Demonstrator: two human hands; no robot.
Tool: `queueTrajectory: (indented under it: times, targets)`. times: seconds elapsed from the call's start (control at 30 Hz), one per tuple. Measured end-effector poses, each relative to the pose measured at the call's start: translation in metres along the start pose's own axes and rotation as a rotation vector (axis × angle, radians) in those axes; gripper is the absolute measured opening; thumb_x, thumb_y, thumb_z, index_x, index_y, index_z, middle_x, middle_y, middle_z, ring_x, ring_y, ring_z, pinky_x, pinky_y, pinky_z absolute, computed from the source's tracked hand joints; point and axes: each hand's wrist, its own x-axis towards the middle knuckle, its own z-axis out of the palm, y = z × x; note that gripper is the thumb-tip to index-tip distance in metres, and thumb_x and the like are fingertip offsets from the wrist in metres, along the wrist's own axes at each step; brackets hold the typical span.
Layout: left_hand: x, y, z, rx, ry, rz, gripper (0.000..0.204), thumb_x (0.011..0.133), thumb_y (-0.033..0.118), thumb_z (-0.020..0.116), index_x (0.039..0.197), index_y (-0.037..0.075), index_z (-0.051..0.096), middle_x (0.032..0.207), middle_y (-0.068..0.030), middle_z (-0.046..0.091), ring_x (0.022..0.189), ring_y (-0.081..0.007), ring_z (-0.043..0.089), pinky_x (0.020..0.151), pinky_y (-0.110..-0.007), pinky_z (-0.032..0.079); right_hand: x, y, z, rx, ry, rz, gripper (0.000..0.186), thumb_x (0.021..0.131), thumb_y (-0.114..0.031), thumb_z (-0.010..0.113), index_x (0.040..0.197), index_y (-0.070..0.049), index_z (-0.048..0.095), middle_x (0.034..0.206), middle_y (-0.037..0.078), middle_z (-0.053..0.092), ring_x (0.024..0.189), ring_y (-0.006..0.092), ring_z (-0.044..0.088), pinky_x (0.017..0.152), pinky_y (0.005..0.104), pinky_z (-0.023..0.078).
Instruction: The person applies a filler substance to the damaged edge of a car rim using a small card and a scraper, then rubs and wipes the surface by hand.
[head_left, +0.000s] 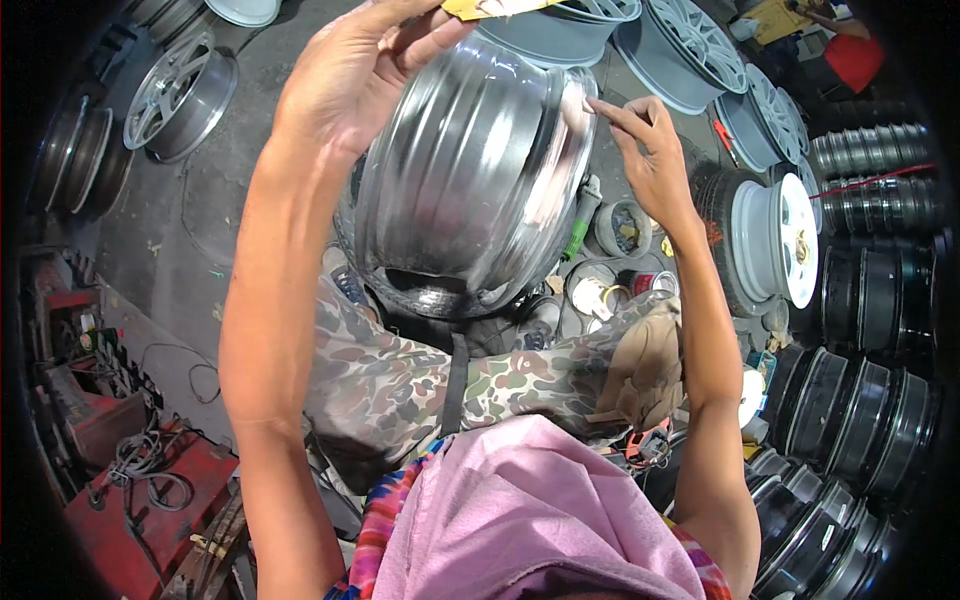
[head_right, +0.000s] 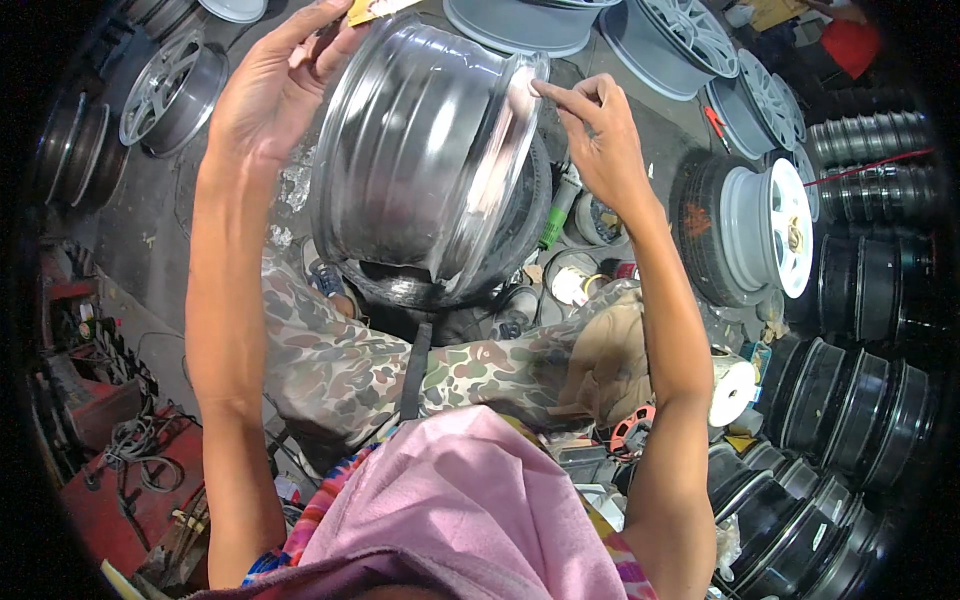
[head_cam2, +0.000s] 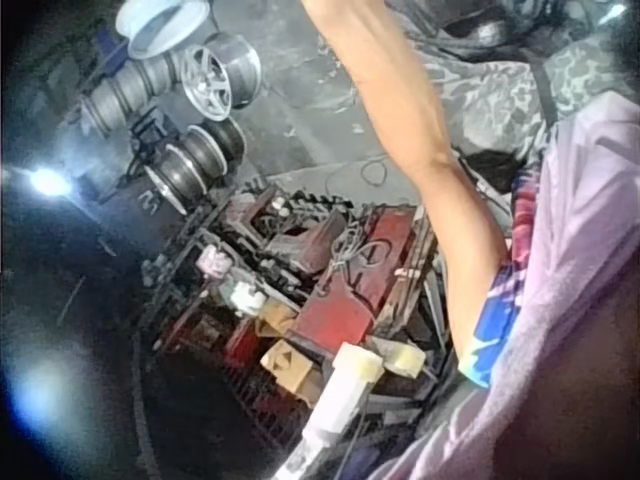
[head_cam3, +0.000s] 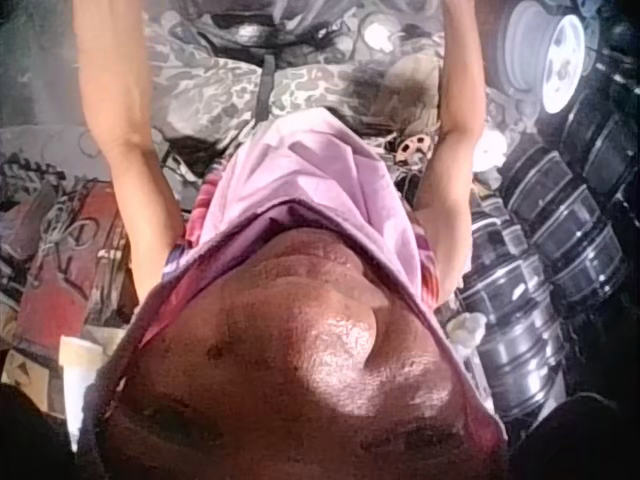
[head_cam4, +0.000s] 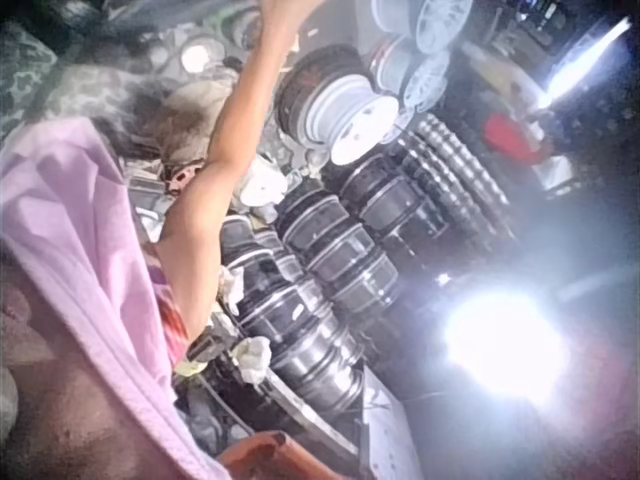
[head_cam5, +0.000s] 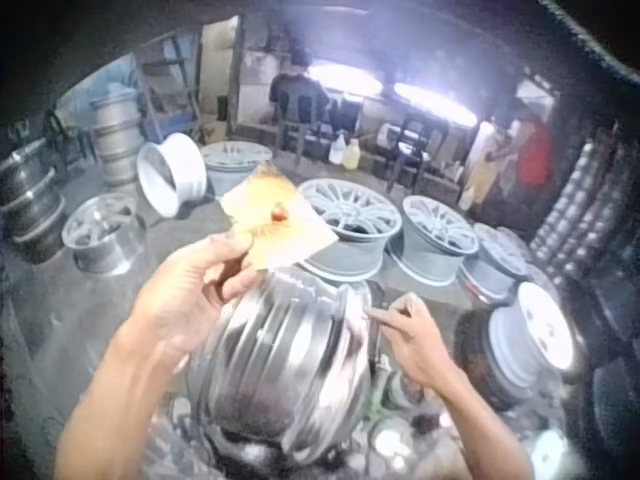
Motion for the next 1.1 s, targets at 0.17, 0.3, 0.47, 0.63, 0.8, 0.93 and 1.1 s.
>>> queueTrajectory:
  times: [0.17, 0.3, 0.47, 0.63, 0.8, 0.93, 1.1]
  targets:
    - [-0.004, 0.002, -0.001, 0.025, 0.022, 0.051, 0.01, 0.098, 0.009, 0.067, 0.099, -0.001, 0.065, 0.09, -0.0042, 0.066, 0.08, -0.0123, 0.066, 0.075, -0.023, 0.056, -0.04, -0.021, -0.003, -0.17, -0.016, -0.102, 0.049, 0.083, 0.001, 0.065, 0.126, -0.022, 0.076, 0.094, 0.006, 0.051, 0.091, 0.0245, 0.051, 0.084, 0.0372, 0.042]
    - [-0.005, 0.004, -0.01, 0.045, 0.007, 0.076, 0.01, 0.098, 0.008, 0.067, 0.099, -0.001, 0.065, 0.093, -0.0051, 0.067, 0.083, -0.0125, 0.066, 0.08, -0.024, 0.058, -0.048, -0.02, -0.005, -0.246, -0.027, -0.218, 0.057, 0.077, 0.001, 0.066, 0.127, -0.026, 0.076, 0.095, 0.004, 0.051, 0.089, 0.0235, 0.049, 0.081, 0.0375, 0.038]
    - [-0.006, 0.004, -0.011, 0.087, -0.015, 0.092, 0.011, 0.098, 0.008, 0.066, 0.101, -0.002, 0.064, 0.097, -0.0067, 0.067, 0.087, -0.0141, 0.068, 0.081, -0.025, 0.059, -0.009, 0.01, -0.009, -0.308, 0.003, -0.224, 0.056, 0.079, 0.001, 0.067, 0.127, -0.028, 0.075, 0.099, 0.005, 0.053, 0.092, 0.0248, 0.049, 0.082, 0.0373, 0.038]
    - [-0.008, 0.005, -0.012, 0.128, 0.048, 0.087, 0.013, 0.099, 0.008, 0.065, 0.106, -0.003, 0.062, 0.103, -0.0089, 0.069, 0.094, -0.0164, 0.07, 0.083, -0.026, 0.059, 0.024, 0.039, -0.014, -0.333, -0.049, -0.284, 0.046, 0.082, -0.001, 0.065, 0.121, -0.022, 0.076, 0.1, 0.006, 0.053, 0.095, 0.0257, 0.051, 0.088, 0.0386, 0.041]
    - [-0.008, 0.004, -0.018, 0.14, 0.02, 0.077, 0.019, 0.098, 0.009, 0.066, 0.112, -0.004, 0.062, 0.111, -0.0113, 0.07, 0.099, -0.0183, 0.071, 0.087, -0.028, 0.06, 0.037, 0.027, -0.018, -0.26, -0.165, -0.317, 0.04, 0.083, -0.001, 0.062, 0.115, -0.019, 0.077, 0.095, 0.006, 0.051, 0.093, 0.0252, 0.051, 0.087, 0.0378, 0.041]
    - [-0.006, 0.003, -0.017, 0.168, 0.043, 0.081, 0.022, 0.098, 0.009, 0.066, 0.115, -0.004, 0.062, 0.112, -0.0108, 0.07, 0.102, -0.0188, 0.071, 0.089, -0.029, 0.06, 0.015, 0.002, -0.02, -0.166, -0.228, -0.3, 0.036, 0.084, 0.0, 0.061, 0.112, -0.016, 0.078, 0.093, 0.006, 0.049, 0.092, 0.0236, 0.051, 0.086, 0.0361, 0.04]
    - [-0.01, 0.006, -0.016, 0.17, 0.014, 0.083, 0.026, 0.098, 0.009, 0.067, 0.119, -0.005, 0.062, 0.119, -0.0124, 0.07, 0.109, -0.0199, 0.07, 0.092, -0.03, 0.06, -0.032, -0.028, -0.015, 0.088, -0.277, -0.085, 0.035, 0.086, 0.001, 0.06, 0.111, -0.015, 0.078, 0.092, 0.006, 0.047, 0.091, 0.0236, 0.049, 0.088, 0.0355, 0.041]
